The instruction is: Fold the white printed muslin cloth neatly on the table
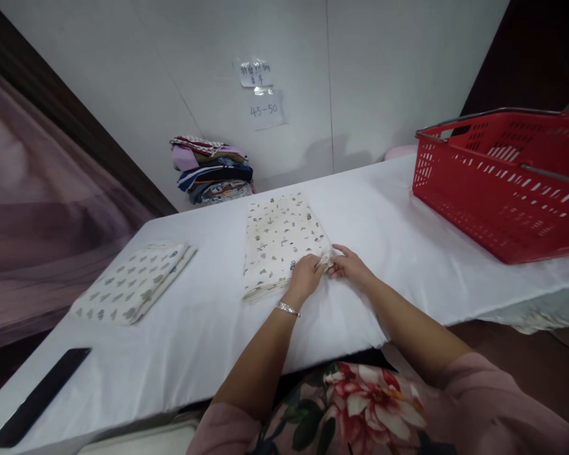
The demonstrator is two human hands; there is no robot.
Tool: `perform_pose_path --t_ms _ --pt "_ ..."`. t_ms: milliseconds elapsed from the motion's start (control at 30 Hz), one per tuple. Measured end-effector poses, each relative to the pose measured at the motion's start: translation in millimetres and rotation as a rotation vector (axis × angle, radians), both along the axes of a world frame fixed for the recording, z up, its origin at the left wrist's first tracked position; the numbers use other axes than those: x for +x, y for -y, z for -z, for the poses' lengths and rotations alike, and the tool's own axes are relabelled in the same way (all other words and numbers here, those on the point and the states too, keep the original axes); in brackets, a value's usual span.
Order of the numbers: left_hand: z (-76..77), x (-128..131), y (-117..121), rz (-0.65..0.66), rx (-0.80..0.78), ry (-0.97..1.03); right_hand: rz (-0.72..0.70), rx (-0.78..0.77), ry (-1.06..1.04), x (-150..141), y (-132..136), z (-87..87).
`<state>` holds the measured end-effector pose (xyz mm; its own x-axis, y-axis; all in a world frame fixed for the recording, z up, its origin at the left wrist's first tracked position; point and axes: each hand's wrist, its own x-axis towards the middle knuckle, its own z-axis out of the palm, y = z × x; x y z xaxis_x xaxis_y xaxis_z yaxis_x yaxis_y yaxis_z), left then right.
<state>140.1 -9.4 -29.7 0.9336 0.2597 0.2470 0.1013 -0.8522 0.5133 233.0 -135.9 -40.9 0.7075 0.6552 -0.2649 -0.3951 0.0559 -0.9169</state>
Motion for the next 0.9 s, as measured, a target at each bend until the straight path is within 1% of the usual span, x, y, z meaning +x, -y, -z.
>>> perform_pose_path --t_ms 100,200,267,367,533,700,800,900 --pt "0.2 0.4 -1.1 0.005 -0.047 -0.001 -0.004 0.014 0.005 1.0 0.1 1.7" --pt "-0.2 0.7 -2.7 0.007 -0.127 -0.003 -0.010 0.025 0.003 2.1 0.5 3.4" --pt "-0.5 0.7 -3.2 -0.005 -0.175 -0.015 -0.023 0.036 -0.001 2.8 0.9 4.6" --pt "-0.4 1.0 -3.3 -0.035 -0.207 -0.029 -0.034 0.054 0.006 3.5 1.6 6.3" --pt "0.8 2.2 -3.5 -0.041 -0.203 -0.034 -0.032 0.057 0.016 3.2 1.8 6.4" --pt "0.4 1.9 -2.5 -0.005 -0.161 -0.016 -0.021 0.043 0.025 0.8 1.3 2.4" --pt "0.2 1.6 -1.5 -0.001 -0.125 -0.006 -0.013 0.021 0.038 -0.6 0.9 -0.1" --pt "0.3 1.5 -1.2 -0.001 -0.123 0.005 -0.007 -0.007 0.040 -0.6 0.8 -0.5"
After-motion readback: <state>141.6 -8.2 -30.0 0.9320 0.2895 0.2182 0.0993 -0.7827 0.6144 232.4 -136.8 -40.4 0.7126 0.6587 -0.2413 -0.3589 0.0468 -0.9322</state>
